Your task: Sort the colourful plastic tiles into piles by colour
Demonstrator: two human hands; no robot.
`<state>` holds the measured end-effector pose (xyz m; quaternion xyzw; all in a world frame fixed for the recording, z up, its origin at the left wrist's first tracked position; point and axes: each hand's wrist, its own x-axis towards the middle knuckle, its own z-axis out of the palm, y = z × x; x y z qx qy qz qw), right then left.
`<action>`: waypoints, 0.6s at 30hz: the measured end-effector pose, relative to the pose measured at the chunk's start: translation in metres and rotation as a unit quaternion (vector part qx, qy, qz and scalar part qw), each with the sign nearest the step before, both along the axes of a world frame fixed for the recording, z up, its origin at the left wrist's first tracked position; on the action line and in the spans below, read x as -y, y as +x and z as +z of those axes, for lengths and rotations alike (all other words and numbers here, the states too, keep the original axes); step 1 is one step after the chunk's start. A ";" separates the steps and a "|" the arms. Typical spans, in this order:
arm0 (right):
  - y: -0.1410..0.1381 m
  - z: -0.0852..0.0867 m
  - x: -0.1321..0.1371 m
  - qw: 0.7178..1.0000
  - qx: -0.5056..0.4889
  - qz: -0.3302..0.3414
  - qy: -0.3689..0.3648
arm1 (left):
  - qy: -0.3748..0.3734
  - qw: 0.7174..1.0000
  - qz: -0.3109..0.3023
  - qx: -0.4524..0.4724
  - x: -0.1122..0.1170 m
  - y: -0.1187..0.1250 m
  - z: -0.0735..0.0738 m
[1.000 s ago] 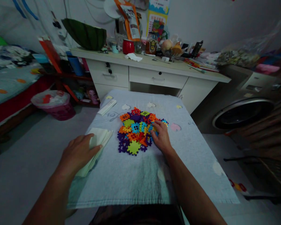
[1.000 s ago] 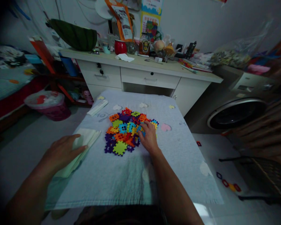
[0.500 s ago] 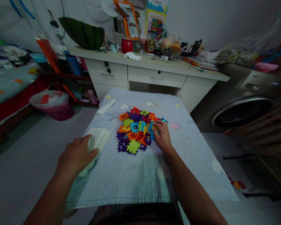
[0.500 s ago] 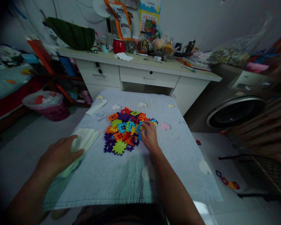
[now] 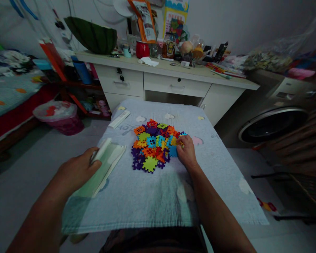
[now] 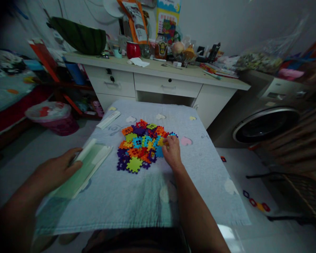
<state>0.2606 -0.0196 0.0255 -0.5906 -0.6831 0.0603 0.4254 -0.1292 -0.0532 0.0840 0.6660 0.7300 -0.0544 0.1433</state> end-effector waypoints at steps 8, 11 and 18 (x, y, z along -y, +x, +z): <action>0.011 -0.005 -0.005 1.000 0.021 0.011 -0.006 | -0.014 0.999 0.031 -0.001 -0.003 -0.008 0.005; 0.011 -0.010 -0.006 0.999 0.030 0.019 -0.015 | -0.011 0.999 0.045 0.010 -0.004 -0.015 0.007; 0.010 -0.017 -0.009 0.999 0.039 0.015 -0.035 | 0.013 0.998 0.060 -0.003 -0.006 -0.032 0.001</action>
